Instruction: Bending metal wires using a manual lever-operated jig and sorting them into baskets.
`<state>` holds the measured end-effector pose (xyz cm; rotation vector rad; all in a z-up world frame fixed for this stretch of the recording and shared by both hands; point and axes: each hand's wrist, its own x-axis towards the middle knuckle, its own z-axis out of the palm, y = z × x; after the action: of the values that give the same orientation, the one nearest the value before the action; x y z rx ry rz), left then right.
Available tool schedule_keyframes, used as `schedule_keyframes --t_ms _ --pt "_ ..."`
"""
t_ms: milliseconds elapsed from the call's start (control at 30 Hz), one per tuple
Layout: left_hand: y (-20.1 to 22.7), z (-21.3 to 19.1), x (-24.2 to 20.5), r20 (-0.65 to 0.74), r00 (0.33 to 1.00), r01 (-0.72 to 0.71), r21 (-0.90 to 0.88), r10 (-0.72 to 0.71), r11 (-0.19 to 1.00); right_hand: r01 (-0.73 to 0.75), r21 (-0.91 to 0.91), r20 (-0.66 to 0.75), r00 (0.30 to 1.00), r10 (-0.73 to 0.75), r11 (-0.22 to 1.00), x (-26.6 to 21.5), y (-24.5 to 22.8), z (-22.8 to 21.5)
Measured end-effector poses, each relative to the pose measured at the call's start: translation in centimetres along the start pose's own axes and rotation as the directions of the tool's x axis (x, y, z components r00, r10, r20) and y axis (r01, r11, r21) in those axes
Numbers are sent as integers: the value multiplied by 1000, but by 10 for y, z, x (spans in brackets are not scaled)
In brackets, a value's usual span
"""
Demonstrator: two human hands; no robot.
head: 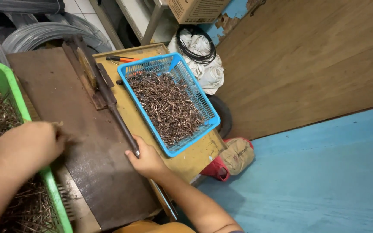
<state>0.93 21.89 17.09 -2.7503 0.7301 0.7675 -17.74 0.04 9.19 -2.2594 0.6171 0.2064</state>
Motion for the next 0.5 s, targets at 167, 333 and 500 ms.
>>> schedule_keyframes --t_ms 167,333,500 --pt "14 -51 -15 -298 941 -339 -805 162 486 -7 3 3 1000 7 1000 -1 -1 0" --pt "-16 -30 -2 -597 795 -606 -771 110 196 -5 -10 -9 1000 5 1000 -1 -4 -2" --pt "-69 57 48 -756 654 -754 -648 32 107 -16 -10 8 1000 16 1000 -2 -5 -1"
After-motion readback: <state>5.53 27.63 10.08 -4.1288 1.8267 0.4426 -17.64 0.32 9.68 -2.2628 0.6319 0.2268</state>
